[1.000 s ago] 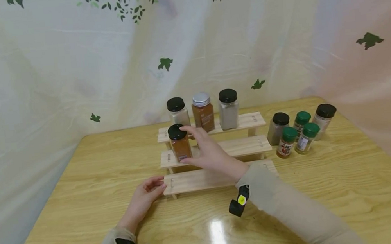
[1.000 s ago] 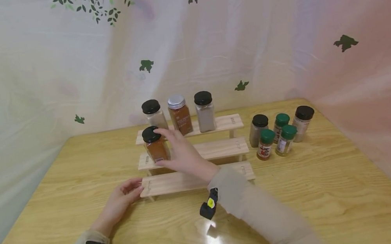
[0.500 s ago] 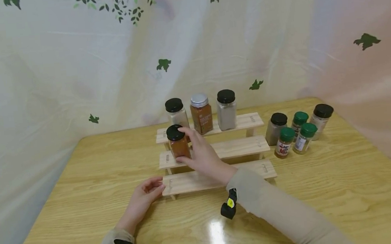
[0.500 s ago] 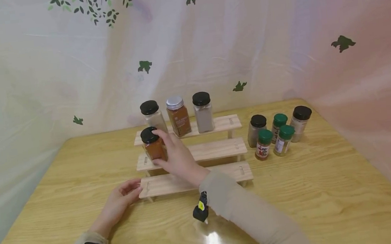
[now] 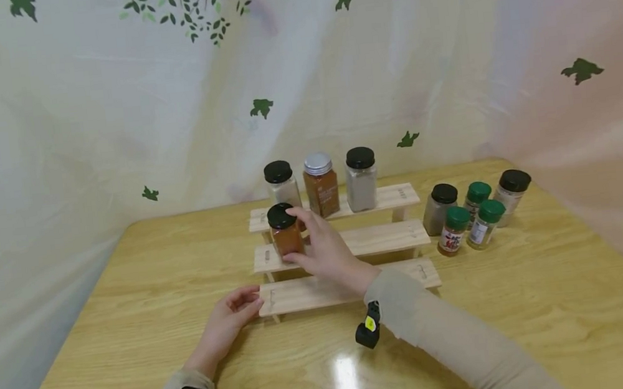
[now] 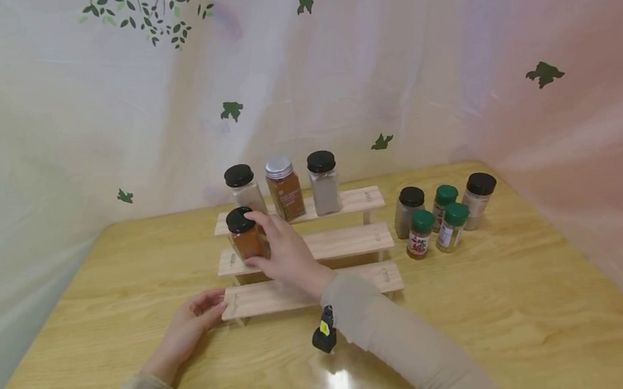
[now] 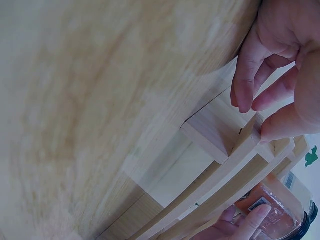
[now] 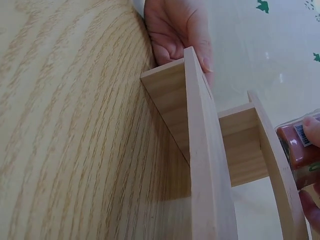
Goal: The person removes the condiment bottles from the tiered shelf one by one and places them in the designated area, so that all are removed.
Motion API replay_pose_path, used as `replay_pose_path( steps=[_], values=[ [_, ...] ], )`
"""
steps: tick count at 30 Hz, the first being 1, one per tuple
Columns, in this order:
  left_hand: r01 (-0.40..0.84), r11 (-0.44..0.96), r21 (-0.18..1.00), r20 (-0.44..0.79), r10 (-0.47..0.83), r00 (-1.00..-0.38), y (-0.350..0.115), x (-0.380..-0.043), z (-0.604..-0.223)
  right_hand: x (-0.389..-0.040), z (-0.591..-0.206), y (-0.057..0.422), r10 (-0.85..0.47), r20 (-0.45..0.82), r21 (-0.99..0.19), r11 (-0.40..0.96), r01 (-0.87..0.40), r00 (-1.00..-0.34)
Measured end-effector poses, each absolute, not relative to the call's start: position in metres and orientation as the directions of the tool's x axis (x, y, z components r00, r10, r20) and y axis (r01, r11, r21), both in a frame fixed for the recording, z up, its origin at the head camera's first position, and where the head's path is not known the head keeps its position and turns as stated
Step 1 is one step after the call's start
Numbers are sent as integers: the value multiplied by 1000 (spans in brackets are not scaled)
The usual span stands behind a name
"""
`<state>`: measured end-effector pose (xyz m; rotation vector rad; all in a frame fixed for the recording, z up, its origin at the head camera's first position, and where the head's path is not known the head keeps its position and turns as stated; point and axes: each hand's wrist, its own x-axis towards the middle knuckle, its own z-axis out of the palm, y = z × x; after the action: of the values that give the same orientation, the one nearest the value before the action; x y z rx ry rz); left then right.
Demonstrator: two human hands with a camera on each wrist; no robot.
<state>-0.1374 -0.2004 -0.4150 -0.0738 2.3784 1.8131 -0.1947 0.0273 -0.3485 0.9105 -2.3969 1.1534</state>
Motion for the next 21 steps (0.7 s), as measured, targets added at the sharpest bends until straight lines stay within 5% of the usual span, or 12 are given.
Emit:
replay_pose_path(
  steps=[21],
  values=[
    [-114,278,954,-132,47,-990,-200,-138,-415,-181,-359,30,-429,564,-628,332,-704,-705]
  ],
)
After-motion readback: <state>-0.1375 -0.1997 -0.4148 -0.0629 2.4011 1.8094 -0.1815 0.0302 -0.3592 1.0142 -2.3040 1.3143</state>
